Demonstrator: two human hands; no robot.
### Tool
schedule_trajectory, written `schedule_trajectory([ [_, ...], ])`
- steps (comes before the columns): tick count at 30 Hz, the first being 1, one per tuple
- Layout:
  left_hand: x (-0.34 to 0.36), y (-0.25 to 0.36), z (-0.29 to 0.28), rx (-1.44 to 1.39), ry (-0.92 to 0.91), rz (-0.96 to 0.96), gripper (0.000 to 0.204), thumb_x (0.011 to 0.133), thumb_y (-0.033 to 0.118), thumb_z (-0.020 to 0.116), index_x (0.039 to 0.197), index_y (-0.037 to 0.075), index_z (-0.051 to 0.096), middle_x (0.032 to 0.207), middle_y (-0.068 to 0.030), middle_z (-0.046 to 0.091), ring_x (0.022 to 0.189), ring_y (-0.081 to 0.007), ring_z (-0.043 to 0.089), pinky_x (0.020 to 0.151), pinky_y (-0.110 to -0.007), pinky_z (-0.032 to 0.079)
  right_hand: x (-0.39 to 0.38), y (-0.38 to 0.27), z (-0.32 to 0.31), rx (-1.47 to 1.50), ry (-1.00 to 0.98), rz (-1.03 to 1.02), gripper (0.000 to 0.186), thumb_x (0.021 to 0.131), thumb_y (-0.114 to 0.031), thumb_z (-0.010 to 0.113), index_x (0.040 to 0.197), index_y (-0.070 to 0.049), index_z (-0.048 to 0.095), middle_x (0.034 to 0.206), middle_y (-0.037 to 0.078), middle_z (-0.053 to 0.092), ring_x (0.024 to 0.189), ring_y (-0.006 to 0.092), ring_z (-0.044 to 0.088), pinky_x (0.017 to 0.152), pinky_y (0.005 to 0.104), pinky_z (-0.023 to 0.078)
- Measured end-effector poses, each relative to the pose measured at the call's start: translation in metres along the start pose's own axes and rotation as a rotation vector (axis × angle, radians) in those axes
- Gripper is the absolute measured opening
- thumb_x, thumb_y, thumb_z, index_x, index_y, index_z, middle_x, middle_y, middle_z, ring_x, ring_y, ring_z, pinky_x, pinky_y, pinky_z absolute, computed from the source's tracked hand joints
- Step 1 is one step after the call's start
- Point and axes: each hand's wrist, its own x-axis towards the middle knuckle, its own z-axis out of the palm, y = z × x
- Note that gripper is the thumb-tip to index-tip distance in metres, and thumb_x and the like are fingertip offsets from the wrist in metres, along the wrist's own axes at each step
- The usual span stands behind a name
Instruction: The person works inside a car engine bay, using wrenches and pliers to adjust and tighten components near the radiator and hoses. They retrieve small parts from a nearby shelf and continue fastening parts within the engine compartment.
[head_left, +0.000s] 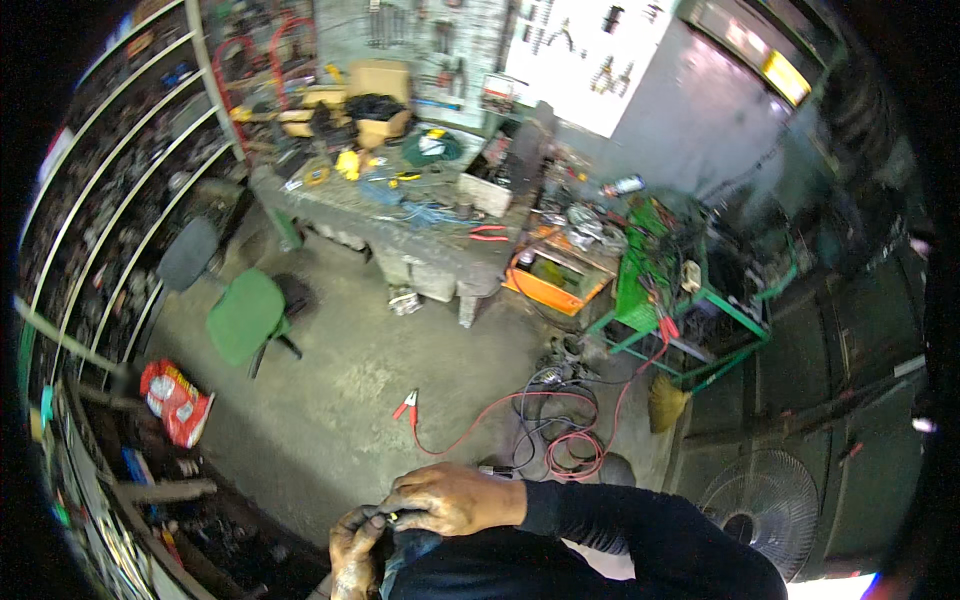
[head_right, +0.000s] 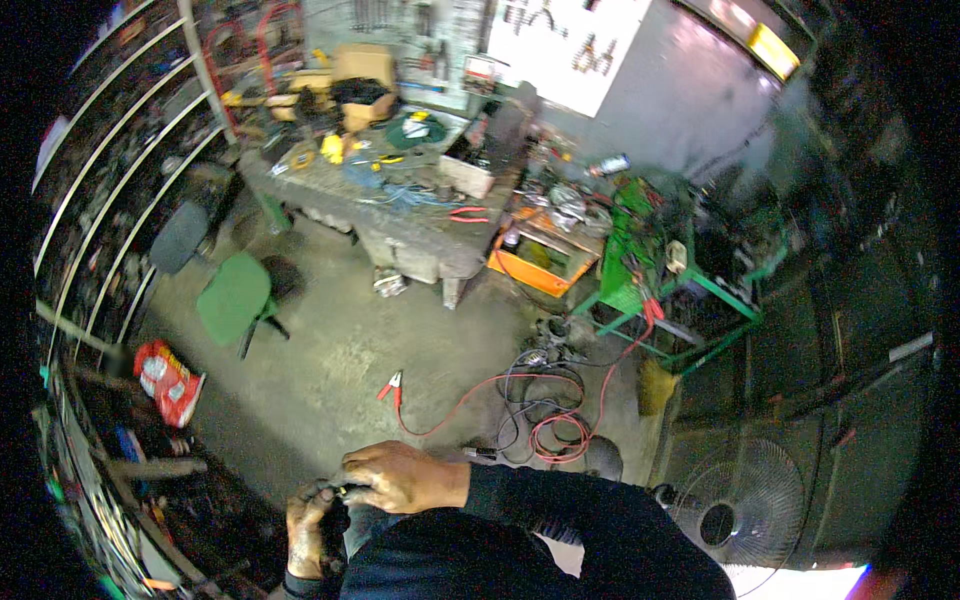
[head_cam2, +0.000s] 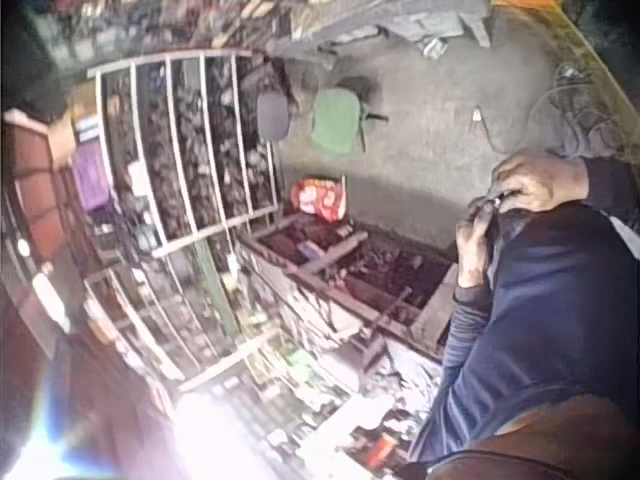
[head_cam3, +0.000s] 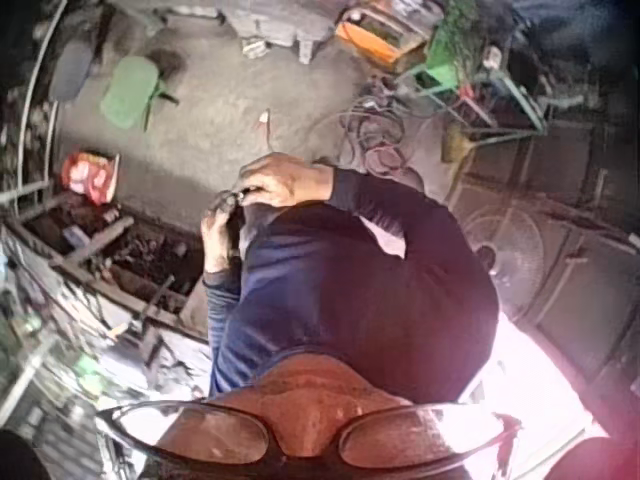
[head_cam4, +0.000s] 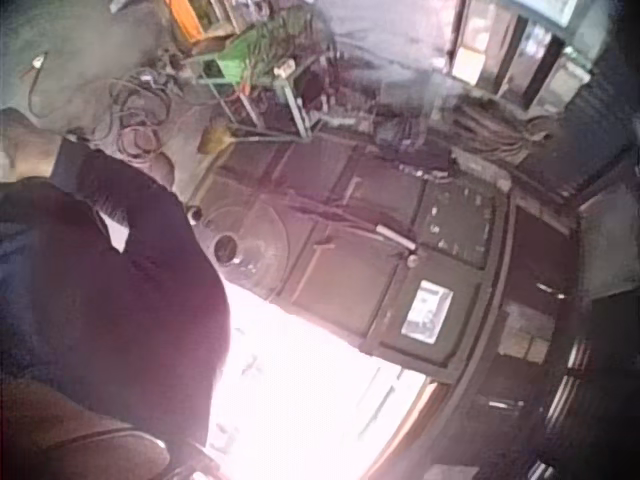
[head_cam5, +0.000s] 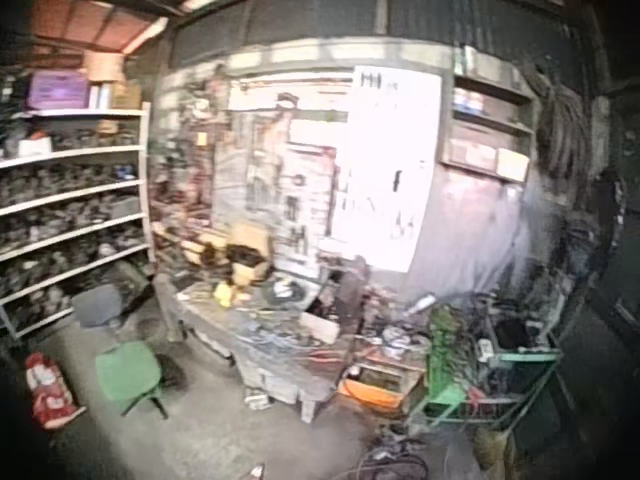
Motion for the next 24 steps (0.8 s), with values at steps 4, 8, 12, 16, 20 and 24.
schedule_trajectory([
  [4,0.093,0.032,0.064,0.112,-0.240,-0.168,0.030,0.092,0.026,0.078,0.100,-0.002,0.071,0.075,-0.0021,0.065,0.062,-0.0089,0.054,0.058,-0.023,0.042,-0.030,0.029,-0.066,-0.123,0.251,0.179,0.035,0.093,-0.025,0.071,0.121,-0.004,0.066,0.103,0.016,0.067,0.095,0.0363,0.067,0.084,0.0444,0.055],
  [8,0.199,0.043,0.136,0.255,-0.488,-0.230,0.028,0.093,0.022,0.078,0.106,-0.002,0.071,0.092,-0.0034,0.070,0.082,-0.0103,0.062,0.075,-0.023,0.049,-0.063,0.071,-0.124,0.040,0.427,0.526,0.040,0.093,-0.025,0.074,0.126,-0.004,0.065,0.109,0.016,0.070,0.096,0.0326,0.070,0.085,0.0406,0.056],
  [12,0.312,0.072,0.228,0.521,-0.680,-0.149,0.024,0.091,0.008,0.077,0.111,-0.003,0.070,0.103,-0.0054,0.073,0.092,-0.0134,0.066,0.086,-0.028,0.053,-0.083,0.142,-0.207,0.062,0.539,0.804,0.046,0.097,-0.033,0.069,0.130,-0.002,0.062,0.110,0.022,0.071,0.100,0.0378,0.070,0.088,0.0445,0.056],
  [16,0.429,0.110,0.323,0.415,-0.701,-0.375,0.028,0.092,0.016,0.074,0.112,-0.002,0.071,0.101,-0.0047,0.073,0.088,-0.0133,0.066,0.082,-0.028,0.053,-0.109,0.272,-0.293,-0.424,0.213,1.142,0.044,0.097,-0.035,0.065,0.127,-0.002,0.064,0.110,0.022,0.070,0.103,0.0382,0.069,0.088,0.0480,0.056],
  [20,0.532,0.134,0.403,0.448,-0.649,-0.369,0.023,0.095,0.023,0.068,0.105,0.002,0.070,0.075,0.0009,0.060,0.059,-0.0078,0.049,0.054,-0.025,0.038,-0.163,0.322,-0.347,-0.424,0.366,1.203,0.045,0.093,-0.032,0.071,0.126,-0.004,0.063,0.111,0.020,0.068,0.103,0.0384,0.067,0.087,0.0479,0.055],
  [24,0.592,0.153,0.474,0.437,-0.620,-0.482,0.020,0.097,0.023,0.067,0.101,0.004,0.068,0.068,0.0042,0.050,0.055,-0.0073,0.042,0.051,-0.025,0.033,-0.186,0.316,-0.415,-0.338,0.522,1.333,0.046,0.093,-0.032,0.071,0.127,-0.003,0.063,0.113,0.020,0.068,0.104,0.0383,0.067,0.088,0.0476,0.054],
])
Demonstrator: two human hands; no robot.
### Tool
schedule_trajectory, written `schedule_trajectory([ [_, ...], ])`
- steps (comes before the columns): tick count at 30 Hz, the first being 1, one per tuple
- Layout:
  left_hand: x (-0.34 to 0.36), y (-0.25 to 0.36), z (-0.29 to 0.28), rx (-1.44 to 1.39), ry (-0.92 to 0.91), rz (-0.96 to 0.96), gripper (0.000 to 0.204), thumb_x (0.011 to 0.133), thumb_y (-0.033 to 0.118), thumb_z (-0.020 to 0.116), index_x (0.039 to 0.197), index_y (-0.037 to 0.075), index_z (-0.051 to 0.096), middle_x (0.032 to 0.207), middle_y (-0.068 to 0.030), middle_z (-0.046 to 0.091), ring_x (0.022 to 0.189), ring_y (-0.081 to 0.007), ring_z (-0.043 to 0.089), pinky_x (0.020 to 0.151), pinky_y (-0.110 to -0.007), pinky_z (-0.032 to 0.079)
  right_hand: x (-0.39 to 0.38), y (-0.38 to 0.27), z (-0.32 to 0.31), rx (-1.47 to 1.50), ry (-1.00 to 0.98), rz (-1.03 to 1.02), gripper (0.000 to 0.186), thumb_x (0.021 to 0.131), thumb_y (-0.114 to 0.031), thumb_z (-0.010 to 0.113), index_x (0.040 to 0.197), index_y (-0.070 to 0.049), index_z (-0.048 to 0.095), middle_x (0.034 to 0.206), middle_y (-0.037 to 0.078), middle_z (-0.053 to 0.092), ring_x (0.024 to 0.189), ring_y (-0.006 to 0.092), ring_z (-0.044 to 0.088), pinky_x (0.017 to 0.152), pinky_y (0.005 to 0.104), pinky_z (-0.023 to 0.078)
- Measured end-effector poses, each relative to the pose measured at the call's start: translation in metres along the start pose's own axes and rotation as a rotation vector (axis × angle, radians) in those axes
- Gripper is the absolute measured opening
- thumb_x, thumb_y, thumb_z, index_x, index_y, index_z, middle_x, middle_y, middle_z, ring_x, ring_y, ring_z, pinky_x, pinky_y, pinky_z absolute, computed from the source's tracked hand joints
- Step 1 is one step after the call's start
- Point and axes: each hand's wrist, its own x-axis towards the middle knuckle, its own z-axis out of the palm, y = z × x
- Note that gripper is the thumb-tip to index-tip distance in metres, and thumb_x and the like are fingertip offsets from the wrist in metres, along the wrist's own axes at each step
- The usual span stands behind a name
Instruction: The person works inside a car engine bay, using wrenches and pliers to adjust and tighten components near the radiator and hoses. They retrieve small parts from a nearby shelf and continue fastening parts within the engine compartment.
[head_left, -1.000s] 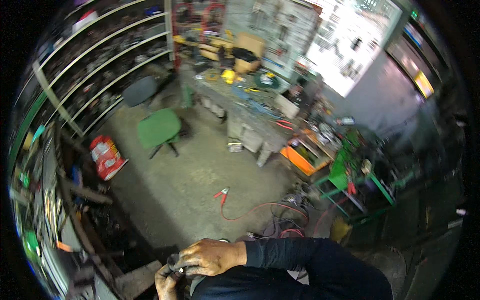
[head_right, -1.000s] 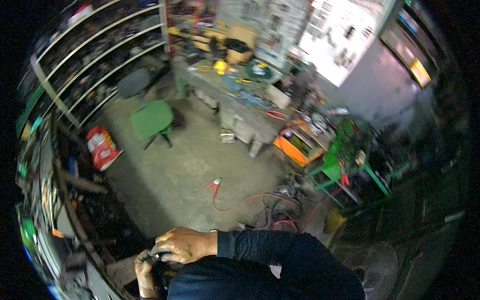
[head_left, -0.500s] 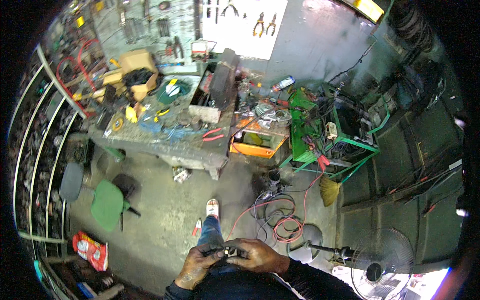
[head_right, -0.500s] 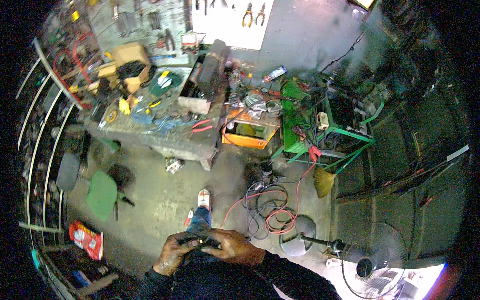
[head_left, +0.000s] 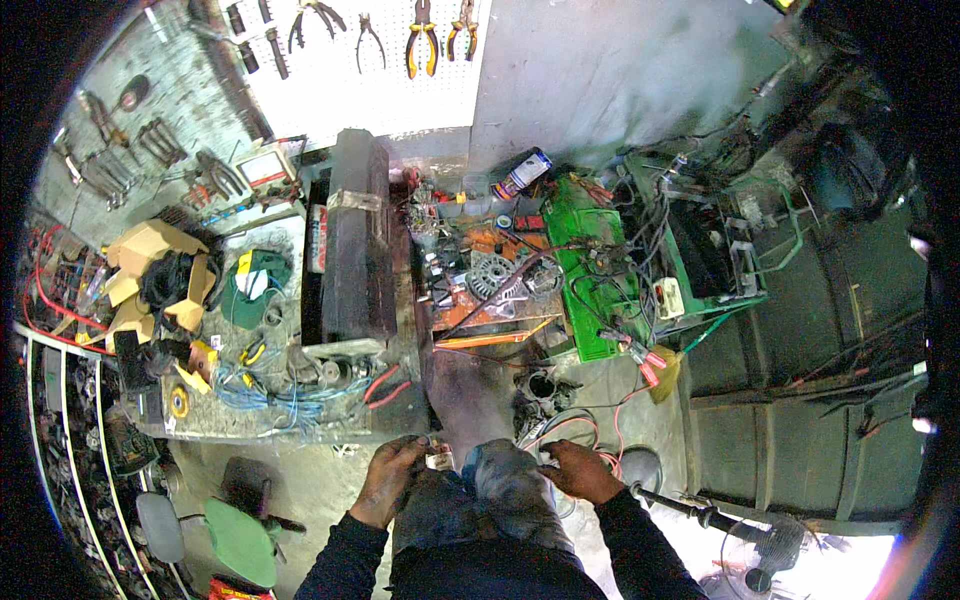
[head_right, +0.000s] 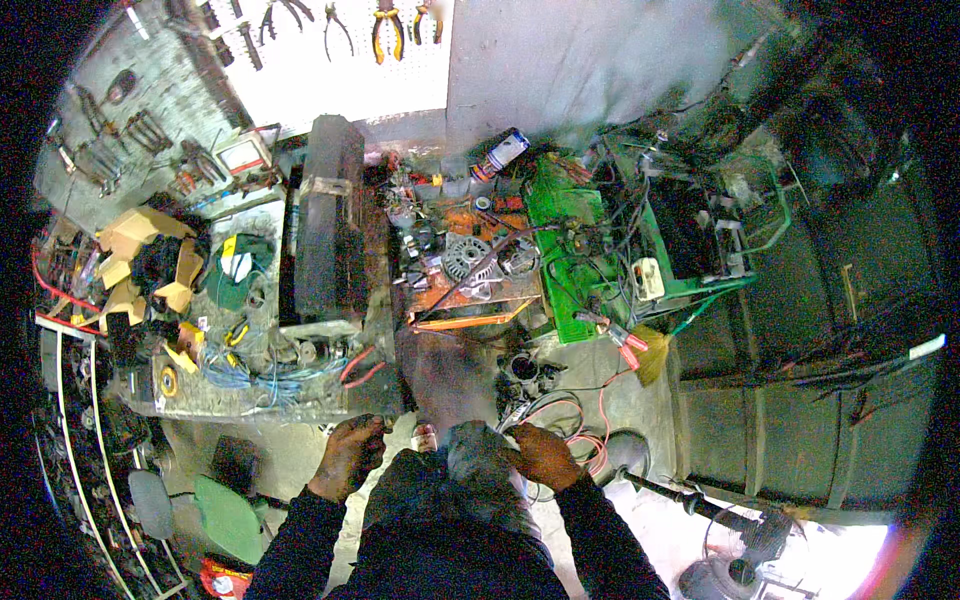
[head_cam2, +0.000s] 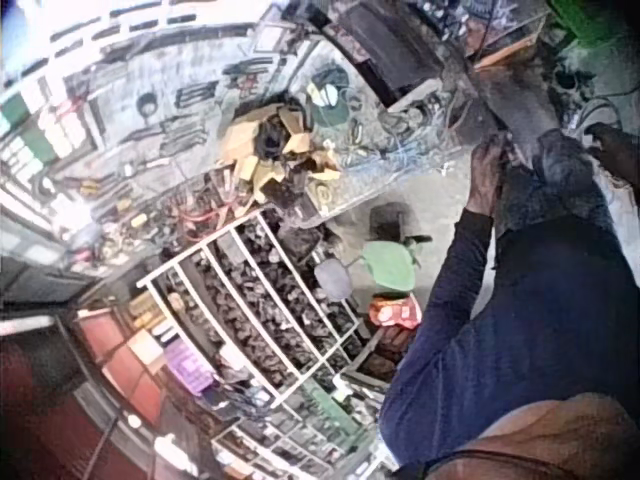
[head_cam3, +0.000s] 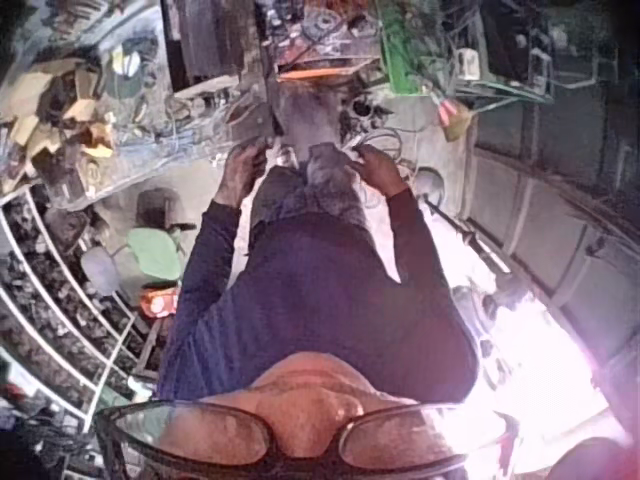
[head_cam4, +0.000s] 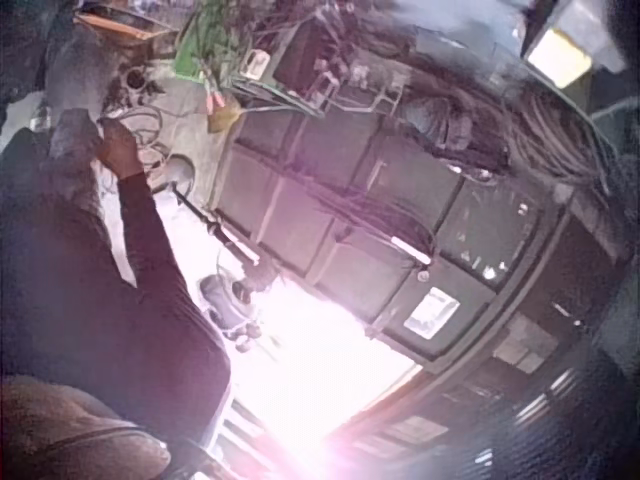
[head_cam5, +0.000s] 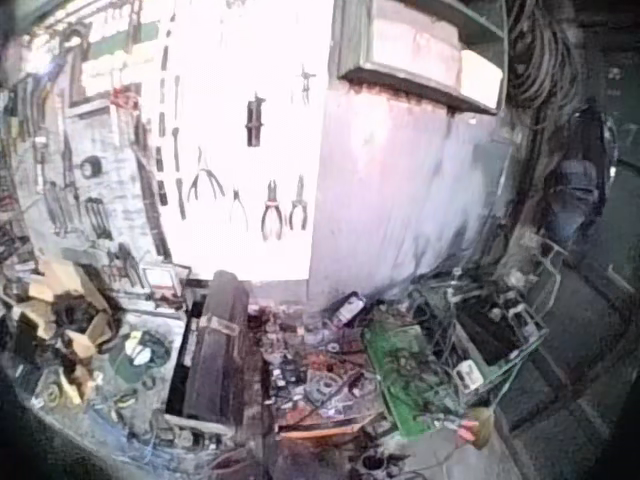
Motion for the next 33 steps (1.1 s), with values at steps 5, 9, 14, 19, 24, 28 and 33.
schedule_trajectory([
  [5,0.099,0.029,0.004,0.126,0.029,0.000,0.027,0.099,0.025,0.066,0.109,0.000,0.069,0.091,-0.0032,0.064,0.079,-0.0128,0.056,0.073,-0.030,0.045,0.089,0.036,-0.066,0.139,0.072,0.020,0.038,0.094,-0.030,0.069,0.119,-0.001,0.065,0.109,0.021,0.069,0.100,0.0405,0.067,0.089,0.0488,0.054],
  [9,0.200,0.007,-0.020,0.362,0.111,-0.054,0.039,0.098,0.030,0.068,0.111,-0.006,0.073,0.102,-0.0085,0.075,0.093,-0.0156,0.066,0.089,-0.031,0.051,0.211,0.061,-0.120,0.126,0.167,-0.032,0.029,0.094,-0.026,0.067,0.112,-0.003,0.067,0.106,0.021,0.069,0.098,0.0405,0.067,0.086,0.0485,0.054],
  [14,0.292,0.003,-0.018,0.600,0.215,0.041,0.030,0.094,0.027,0.071,0.097,-0.003,0.073,0.090,-0.0109,0.072,0.081,-0.0182,0.064,0.077,-0.035,0.050,0.384,0.123,-0.152,-0.073,0.135,-0.195,0.033,0.093,-0.028,0.069,0.116,-0.005,0.069,0.107,0.019,0.070,0.100,0.0399,0.066,0.087,0.0478,0.054],
  [19,0.360,0.024,0.011,0.854,0.472,0.206,0.011,0.092,0.013,0.068,0.099,0.007,0.073,0.079,-0.0146,0.067,0.076,-0.0306,0.069,0.067,-0.042,0.054,0.505,0.141,-0.196,-0.116,0.241,-0.193,0.037,0.093,-0.026,0.067,0.124,-0.005,0.065,0.110,0.022,0.067,0.100,0.0416,0.065,0.087,0.0502,0.053],
  [24,0.438,0.052,0.000,0.992,0.854,0.448,0.029,0.100,0.027,0.060,0.109,-0.001,0.062,0.092,-0.0206,0.067,0.079,-0.0334,0.063,0.072,-0.044,0.050,0.592,0.189,-0.192,-0.260,0.384,-0.153,0.042,0.092,-0.022,0.067,0.129,-0.004,0.061,0.118,0.023,0.064,0.105,0.0426,0.063,0.090,0.0509,0.054],
  [28,0.477,0.029,-0.068,1.742,1.027,0.520,0.053,0.100,0.022,0.057,0.146,0.001,0.044,0.129,-0.0282,0.061,0.107,-0.0402,0.063,0.098,-0.047,0.050,0.646,0.184,-0.204,-0.331,0.464,-0.201,0.043,0.089,-0.019,0.063,0.129,-0.003,0.062,0.121,0.024,0.063,0.108,0.0438,0.063,0.089,0.0506,0.055],
  [33,0.523,0.040,-0.106,1.398,1.184,0.578,0.052,0.100,0.023,0.057,0.146,0.001,0.045,0.129,-0.0280,0.061,0.109,-0.0405,0.063,0.098,-0.048,0.050,0.666,0.176,-0.220,-0.635,0.543,-0.104,0.048,0.082,-0.021,0.065,0.128,-0.010,0.064,0.126,0.019,0.061,0.115,0.0425,0.057,0.094,0.0546,0.051],
])
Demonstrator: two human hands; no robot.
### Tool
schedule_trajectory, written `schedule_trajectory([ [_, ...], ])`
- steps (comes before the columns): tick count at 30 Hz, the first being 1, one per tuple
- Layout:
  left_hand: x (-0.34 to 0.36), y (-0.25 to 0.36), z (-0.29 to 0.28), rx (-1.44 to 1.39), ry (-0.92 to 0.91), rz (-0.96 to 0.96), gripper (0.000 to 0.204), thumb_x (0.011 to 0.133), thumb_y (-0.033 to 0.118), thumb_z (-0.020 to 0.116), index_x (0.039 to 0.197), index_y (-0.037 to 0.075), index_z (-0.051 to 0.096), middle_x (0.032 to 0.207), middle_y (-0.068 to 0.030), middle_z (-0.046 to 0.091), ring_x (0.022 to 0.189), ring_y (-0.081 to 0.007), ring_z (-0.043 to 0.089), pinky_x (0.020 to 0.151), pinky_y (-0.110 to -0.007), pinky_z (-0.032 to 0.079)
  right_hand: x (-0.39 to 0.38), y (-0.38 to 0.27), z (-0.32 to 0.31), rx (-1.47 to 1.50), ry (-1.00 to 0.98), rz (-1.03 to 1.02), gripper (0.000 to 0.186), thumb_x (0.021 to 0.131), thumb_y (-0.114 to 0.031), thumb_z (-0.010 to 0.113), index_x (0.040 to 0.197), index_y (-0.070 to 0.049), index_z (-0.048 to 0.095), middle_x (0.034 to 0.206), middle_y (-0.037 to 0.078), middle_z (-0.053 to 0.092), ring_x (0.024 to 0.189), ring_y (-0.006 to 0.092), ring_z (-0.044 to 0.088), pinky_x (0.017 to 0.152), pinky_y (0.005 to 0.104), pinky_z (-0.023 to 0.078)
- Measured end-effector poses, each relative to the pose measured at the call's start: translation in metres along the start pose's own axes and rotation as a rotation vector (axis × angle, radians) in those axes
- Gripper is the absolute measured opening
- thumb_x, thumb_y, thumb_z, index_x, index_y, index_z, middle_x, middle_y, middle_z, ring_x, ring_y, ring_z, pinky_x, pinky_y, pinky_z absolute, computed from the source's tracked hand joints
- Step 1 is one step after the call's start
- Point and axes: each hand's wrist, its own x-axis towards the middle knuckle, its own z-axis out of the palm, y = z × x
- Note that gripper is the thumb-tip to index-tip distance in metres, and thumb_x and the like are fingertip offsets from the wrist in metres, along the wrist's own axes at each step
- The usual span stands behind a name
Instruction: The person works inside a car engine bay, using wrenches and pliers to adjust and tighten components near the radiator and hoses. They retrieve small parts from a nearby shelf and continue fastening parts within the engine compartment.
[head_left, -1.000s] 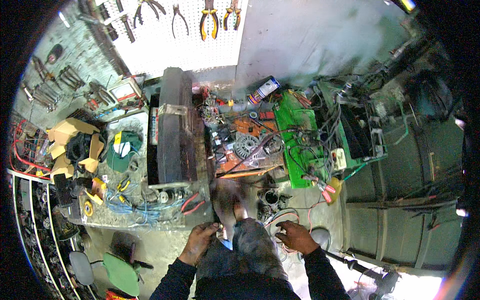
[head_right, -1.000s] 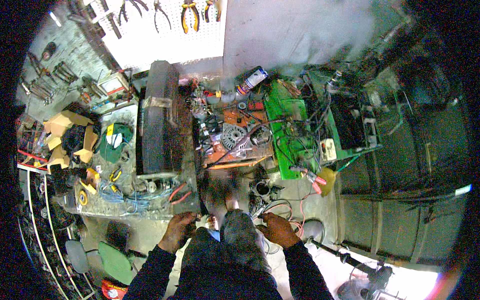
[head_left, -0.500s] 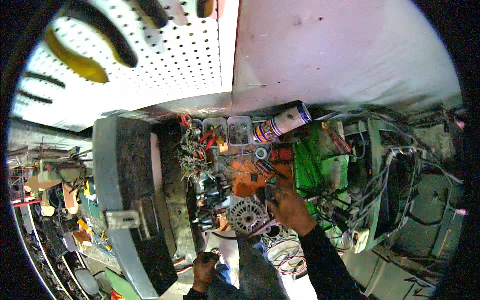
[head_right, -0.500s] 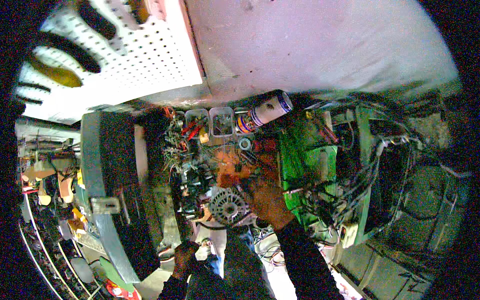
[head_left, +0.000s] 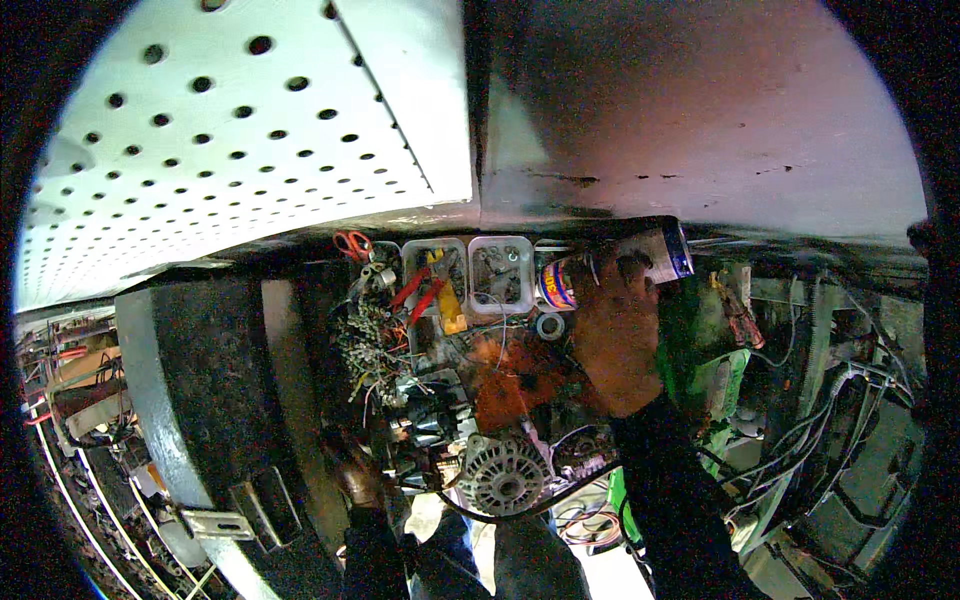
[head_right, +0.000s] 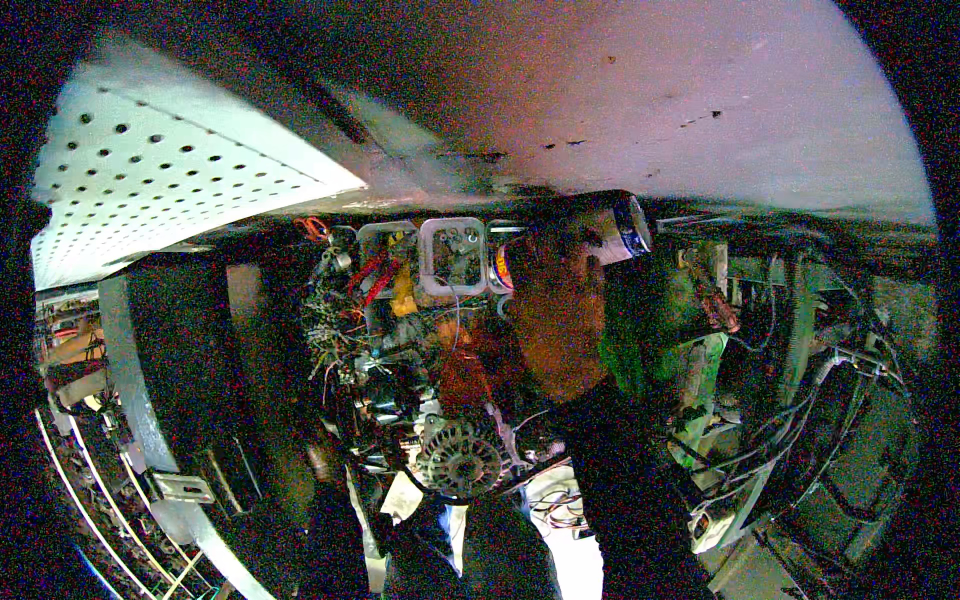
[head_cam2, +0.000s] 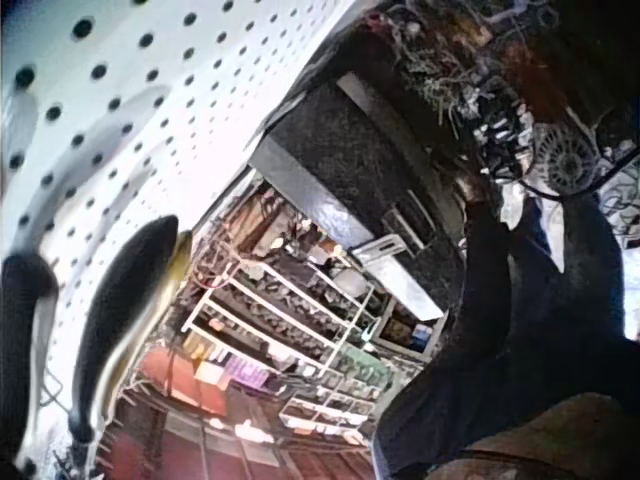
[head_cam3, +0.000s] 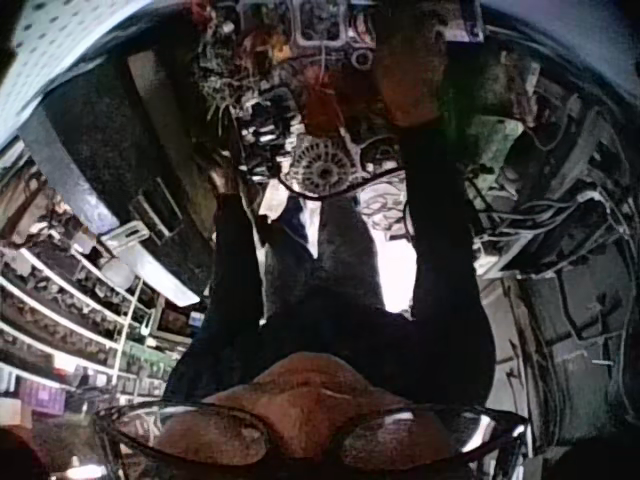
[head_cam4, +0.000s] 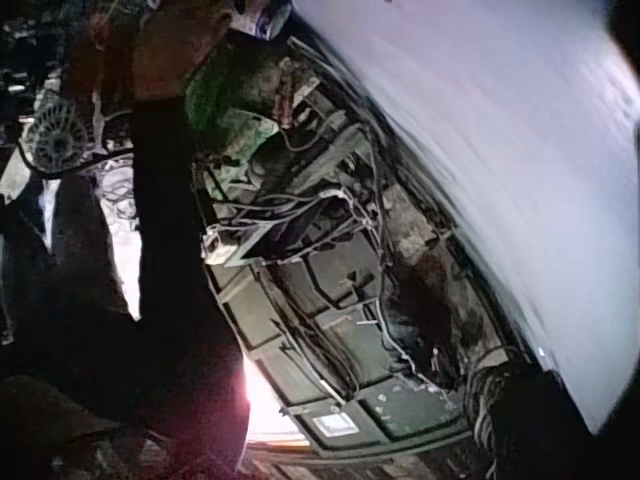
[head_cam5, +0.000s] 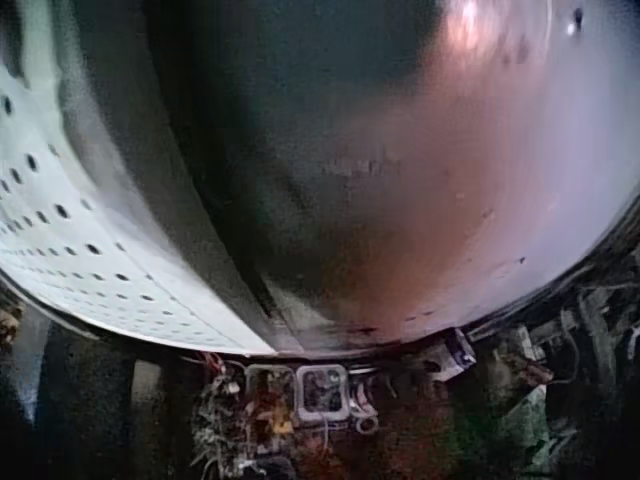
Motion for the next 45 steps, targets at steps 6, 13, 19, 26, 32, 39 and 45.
schedule_trajectory([
  [6,0.028,0.000,0.032,-0.098,0.024,-0.086,0.051,0.100,0.023,0.057,0.145,0.001,0.046,0.130,-0.0279,0.060,0.110,-0.0407,0.062,0.098,-0.049,0.050,0.010,0.010,-0.020,-0.103,-0.259,-0.004,0.080,0.065,-0.038,0.079,0.139,-0.014,0.059,0.135,0.017,0.058,0.125,0.0420,0.052,0.109,0.0647,0.036],
  [13,0.023,-0.006,0.041,-0.109,0.034,-0.106,0.050,0.100,0.024,0.056,0.144,0.001,0.048,0.131,-0.0277,0.060,0.112,-0.0411,0.061,0.099,-0.050,0.049,0.012,0.036,0.010,-0.096,-0.240,-0.167,0.068,0.073,-0.032,0.075,0.136,-0.012,0.061,0.137,0.017,0.057,0.133,0.0413,0.048,0.115,0.0674,0.029],
  [19,0.024,-0.007,0.050,-0.129,0.026,-0.085,0.050,0.101,0.025,0.056,0.144,0.001,0.049,0.131,-0.0276,0.060,0.113,-0.0414,0.061,0.099,-0.050,0.049,0.008,0.055,0.033,-0.360,-0.079,-0.070,0.049,0.086,-0.020,0.060,0.134,-0.015,0.063,0.138,0.015,0.058,0.134,0.0418,0.048,0.111,0.0666,0.033],
  [26,0.020,-0.016,0.043,-0.109,0.039,-0.099,0.049,0.101,0.025,0.056,0.143,0.001,0.050,0.132,-0.0274,0.060,0.115,-0.0417,0.060,0.099,-0.051,0.049,-0.002,0.033,-0.085,-0.041,-0.400,-0.045,0.050,0.085,-0.021,0.059,0.134,-0.013,0.063,0.137,0.014,0.059,0.128,0.0388,0.051,0.105,0.0628,0.040],
  [32,0.023,-0.015,0.046,-0.109,0.025,-0.090,0.048,0.101,0.026,0.056,0.142,0.001,0.051,0.133,-0.0273,0.059,0.117,-0.0420,0.059,0.100,-0.052,0.049,-0.065,0.004,-0.011,0.199,-0.469,-0.282,0.047,0.083,-0.019,0.061,0.129,-0.011,0.065,0.126,0.014,0.062,0.121,0.0362,0.055,0.103,0.0625,0.041],
  [39,0.020,-0.019,0.047,-0.115,0.033,-0.087,0.047,0.101,0.027,0.055,0.141,0.001,0.052,0.133,-0.0271,0.059,0.118,-0.0424,0.059,0.100,-0.053,0.049,-0.034,-0.014,0.000,0.527,-0.489,-0.335,0.057,0.080,-0.023,0.068,0.135,-0.009,0.060,0.120,0.015,0.062,0.116,0.0368,0.058,0.101,0.0597,0.046],
  [45,0.012,-0.019,0.052,-0.134,0.022,-0.091,0.047,0.101,0.027,0.055,0.140,0.001,0.054,0.134,-0.0270,0.059,0.120,-0.0427,0.058,0.100,-0.054,0.049,0.022,-0.086,0.010,0.520,-0.067,-0.461,0.064,0.082,-0.020,0.069,0.142,-0.004,0.053,0.135,0.020,0.056,0.117,0.0382,0.058,0.092,0.0480,0.053],
])
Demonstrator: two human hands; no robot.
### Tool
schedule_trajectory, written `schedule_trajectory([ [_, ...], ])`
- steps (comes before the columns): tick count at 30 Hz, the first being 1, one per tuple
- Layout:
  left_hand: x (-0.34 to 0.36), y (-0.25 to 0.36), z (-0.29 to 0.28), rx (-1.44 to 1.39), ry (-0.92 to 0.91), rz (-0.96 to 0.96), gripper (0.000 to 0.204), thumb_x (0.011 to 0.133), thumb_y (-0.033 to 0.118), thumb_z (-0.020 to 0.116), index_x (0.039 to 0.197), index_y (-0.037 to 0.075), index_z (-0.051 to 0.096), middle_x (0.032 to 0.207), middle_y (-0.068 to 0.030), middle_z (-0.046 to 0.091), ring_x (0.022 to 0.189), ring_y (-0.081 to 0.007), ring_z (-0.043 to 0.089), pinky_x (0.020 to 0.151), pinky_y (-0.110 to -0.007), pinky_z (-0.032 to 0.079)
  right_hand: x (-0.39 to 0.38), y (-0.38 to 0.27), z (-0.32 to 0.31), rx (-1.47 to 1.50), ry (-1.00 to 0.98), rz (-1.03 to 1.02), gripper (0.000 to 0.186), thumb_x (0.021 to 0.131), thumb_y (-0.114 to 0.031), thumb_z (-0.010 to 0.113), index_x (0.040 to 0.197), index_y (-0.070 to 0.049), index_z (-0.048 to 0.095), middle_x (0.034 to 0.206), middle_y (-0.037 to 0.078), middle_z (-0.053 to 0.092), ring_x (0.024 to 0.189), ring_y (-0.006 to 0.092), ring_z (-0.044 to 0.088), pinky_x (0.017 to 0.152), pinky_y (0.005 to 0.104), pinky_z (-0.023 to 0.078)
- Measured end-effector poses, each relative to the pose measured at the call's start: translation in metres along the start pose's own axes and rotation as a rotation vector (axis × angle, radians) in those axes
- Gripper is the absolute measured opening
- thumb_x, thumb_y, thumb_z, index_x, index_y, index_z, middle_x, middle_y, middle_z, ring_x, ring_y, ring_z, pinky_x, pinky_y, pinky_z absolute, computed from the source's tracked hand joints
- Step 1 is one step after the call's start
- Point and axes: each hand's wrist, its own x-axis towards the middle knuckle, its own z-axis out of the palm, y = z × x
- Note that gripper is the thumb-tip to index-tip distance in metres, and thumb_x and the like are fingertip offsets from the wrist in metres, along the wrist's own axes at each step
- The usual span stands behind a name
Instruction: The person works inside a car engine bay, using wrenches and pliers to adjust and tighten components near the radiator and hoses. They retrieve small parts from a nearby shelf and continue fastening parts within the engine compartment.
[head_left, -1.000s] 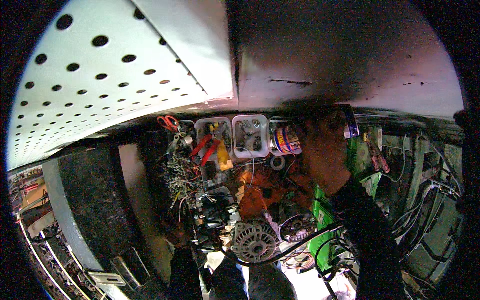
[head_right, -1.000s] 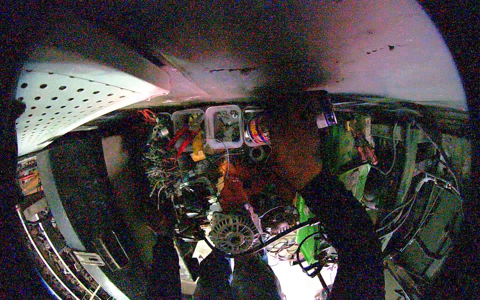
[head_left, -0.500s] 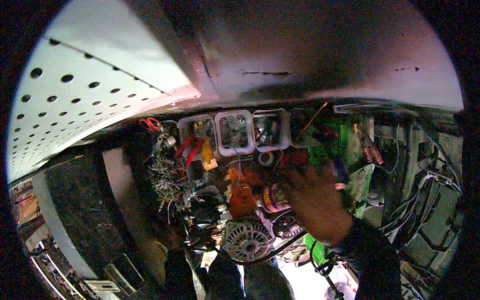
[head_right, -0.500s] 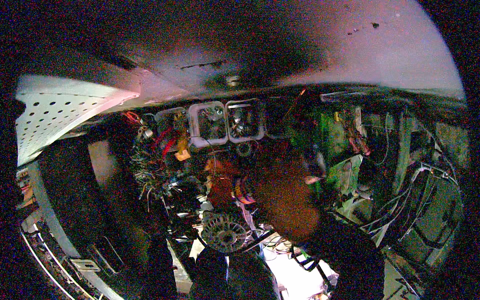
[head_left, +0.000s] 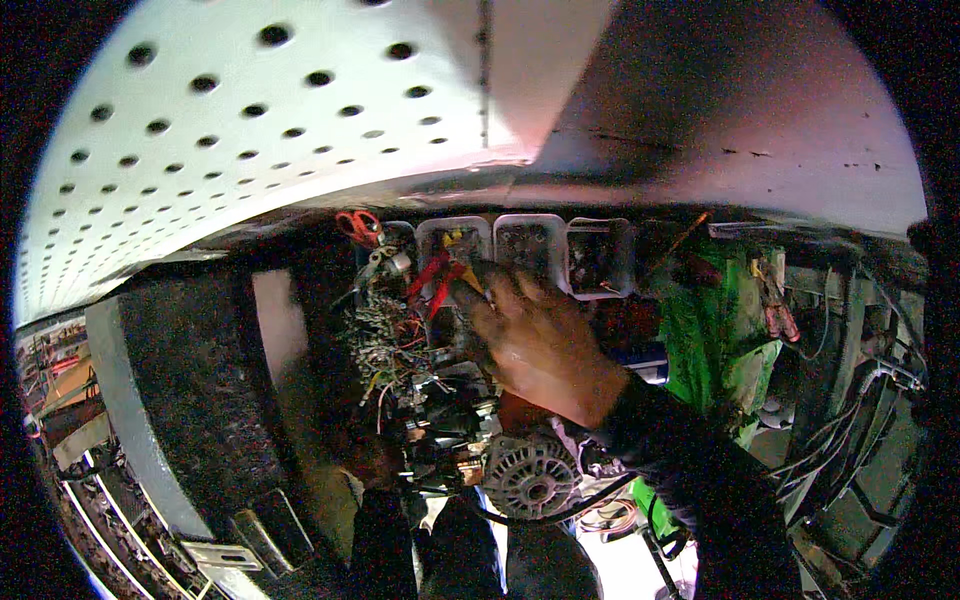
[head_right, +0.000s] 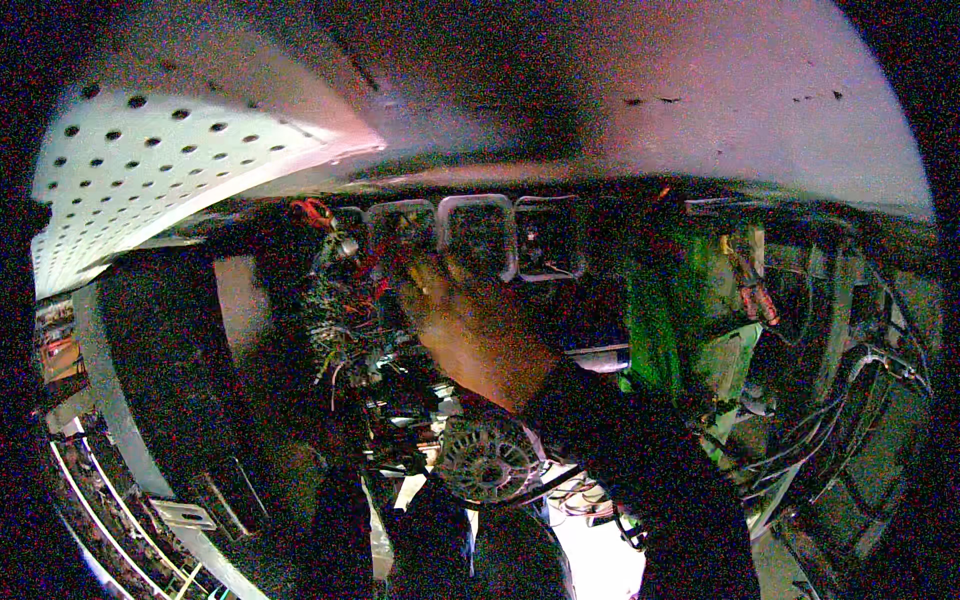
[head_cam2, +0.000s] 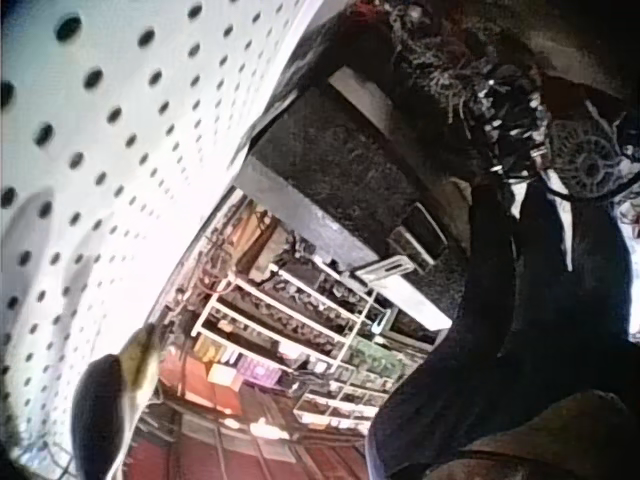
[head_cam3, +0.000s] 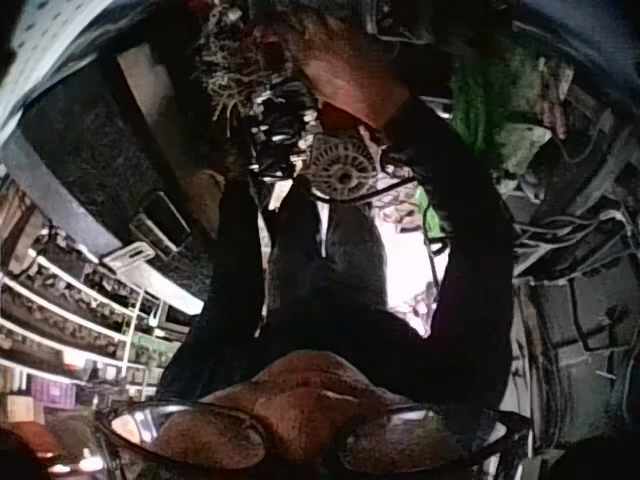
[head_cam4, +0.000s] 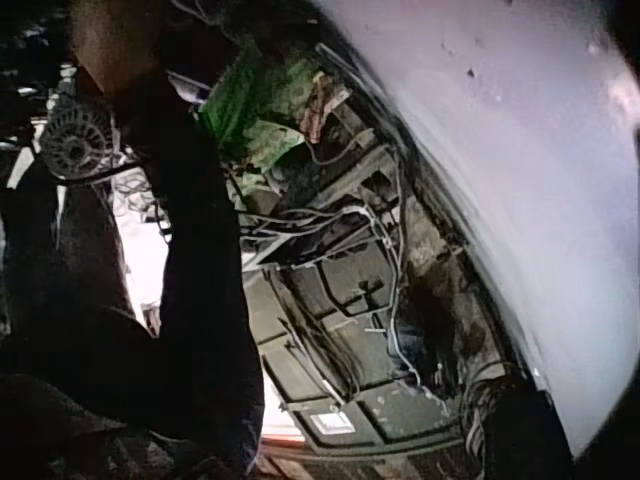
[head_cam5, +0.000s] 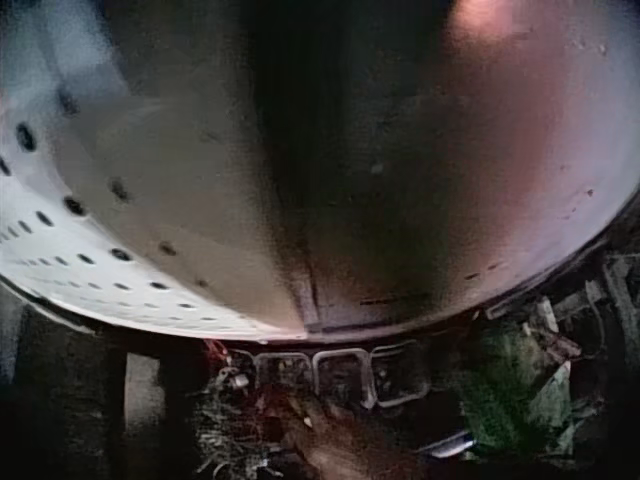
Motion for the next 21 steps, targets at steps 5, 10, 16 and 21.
schedule_trajectory([
  [5,-0.004,-0.002,0.004,-0.022,-0.014,0.008,0.047,0.101,0.028,0.055,0.140,0.002,0.055,0.135,-0.0269,0.059,0.121,-0.0429,0.058,0.100,-0.055,0.049,0.046,-0.005,0.055,-0.032,-0.093,0.159,0.061,0.077,-0.017,0.072,0.136,-0.005,0.058,0.109,0.017,0.069,0.092,0.0366,0.070,0.072,0.0475,0.057],
  [10,-0.012,-0.015,0.004,-0.030,-0.063,0.062,0.046,0.102,0.028,0.055,0.139,0.002,0.055,0.135,-0.0268,0.059,0.122,-0.0432,0.057,0.101,-0.055,0.048,0.063,-0.001,0.047,0.096,-0.198,0.218,0.050,0.075,-0.015,0.074,0.124,-0.009,0.064,0.085,0.013,0.071,0.073,0.0371,0.071,0.065,0.0509,0.057],
  [16,-0.042,-0.048,0.051,0.125,0.408,0.021,0.040,0.098,0.034,0.059,0.120,0.002,0.070,0.113,-0.0257,0.070,0.103,-0.0384,0.067,0.090,-0.052,0.052,0.043,0.010,0.035,0.070,-0.317,0.114,0.047,0.076,-0.013,0.075,0.121,-0.009,0.065,0.109,0.018,0.067,0.094,0.0374,0.069,0.075,0.0501,0.057],
  [21,-0.008,0.007,0.003,0.051,0.035,-0.332,0.049,0.097,0.047,0.062,0.112,0.001,0.071,0.102,-0.0254,0.071,0.082,-0.0405,0.068,0.072,-0.052,0.055,0.006,0.017,0.010,0.237,-0.068,0.196,0.048,0.082,-0.013,0.076,0.128,-0.008,0.063,0.119,0.020,0.067,0.105,0.0378,0.067,0.089,0.0452,0.056],
])
